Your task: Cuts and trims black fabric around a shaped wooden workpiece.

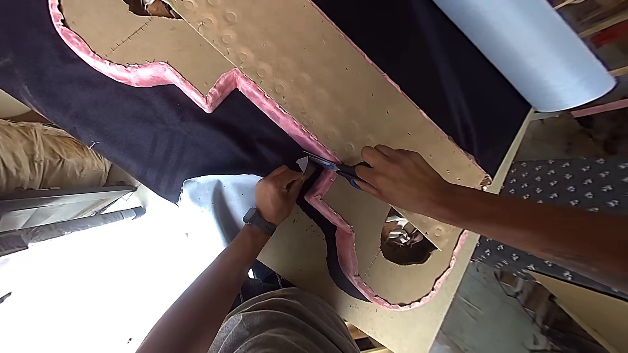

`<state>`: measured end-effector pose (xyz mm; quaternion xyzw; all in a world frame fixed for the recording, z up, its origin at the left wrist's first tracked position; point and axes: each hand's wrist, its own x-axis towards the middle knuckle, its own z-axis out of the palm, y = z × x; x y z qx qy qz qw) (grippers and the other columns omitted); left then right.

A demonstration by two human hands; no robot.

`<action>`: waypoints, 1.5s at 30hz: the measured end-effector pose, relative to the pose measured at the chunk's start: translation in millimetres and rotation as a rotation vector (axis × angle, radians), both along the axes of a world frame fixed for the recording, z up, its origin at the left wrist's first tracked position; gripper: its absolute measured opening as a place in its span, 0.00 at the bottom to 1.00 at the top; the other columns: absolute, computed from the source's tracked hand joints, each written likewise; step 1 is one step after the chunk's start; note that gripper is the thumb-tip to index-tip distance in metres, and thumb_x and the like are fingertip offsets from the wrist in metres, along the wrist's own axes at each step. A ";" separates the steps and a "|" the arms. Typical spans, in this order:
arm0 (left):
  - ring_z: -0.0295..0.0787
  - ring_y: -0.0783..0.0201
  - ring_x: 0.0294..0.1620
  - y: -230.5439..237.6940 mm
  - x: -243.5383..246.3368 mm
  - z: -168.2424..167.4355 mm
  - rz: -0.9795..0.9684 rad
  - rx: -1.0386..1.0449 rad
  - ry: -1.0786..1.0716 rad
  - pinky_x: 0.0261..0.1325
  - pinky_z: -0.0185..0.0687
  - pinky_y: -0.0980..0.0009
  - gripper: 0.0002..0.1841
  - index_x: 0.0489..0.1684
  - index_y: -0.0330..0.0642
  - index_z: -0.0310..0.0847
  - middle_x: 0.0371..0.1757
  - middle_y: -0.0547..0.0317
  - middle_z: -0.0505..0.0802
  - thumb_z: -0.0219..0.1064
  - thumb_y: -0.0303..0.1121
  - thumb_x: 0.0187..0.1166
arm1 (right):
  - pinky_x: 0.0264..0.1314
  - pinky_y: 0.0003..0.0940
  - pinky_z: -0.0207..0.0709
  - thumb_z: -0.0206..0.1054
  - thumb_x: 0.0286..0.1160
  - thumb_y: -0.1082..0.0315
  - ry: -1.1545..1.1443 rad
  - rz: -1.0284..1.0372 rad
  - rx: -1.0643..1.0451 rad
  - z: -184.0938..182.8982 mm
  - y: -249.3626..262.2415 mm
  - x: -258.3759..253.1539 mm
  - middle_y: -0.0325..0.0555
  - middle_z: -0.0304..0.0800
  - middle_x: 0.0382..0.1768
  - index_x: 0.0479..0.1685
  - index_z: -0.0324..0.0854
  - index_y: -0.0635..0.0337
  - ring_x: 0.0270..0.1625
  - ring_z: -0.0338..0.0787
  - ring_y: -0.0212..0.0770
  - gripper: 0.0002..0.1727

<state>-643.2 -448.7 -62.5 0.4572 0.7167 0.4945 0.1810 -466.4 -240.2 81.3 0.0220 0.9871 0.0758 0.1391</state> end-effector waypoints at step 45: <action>0.87 0.78 0.34 -42.3 -40.8 39.5 0.040 0.144 -0.105 0.37 0.89 0.76 0.05 0.43 0.48 0.95 0.36 0.71 0.91 0.75 0.34 0.77 | 0.22 0.44 0.73 0.65 0.79 0.50 0.169 -0.105 -0.014 -42.4 -10.2 -82.9 0.49 0.74 0.37 0.29 0.80 0.56 0.35 0.83 0.52 0.18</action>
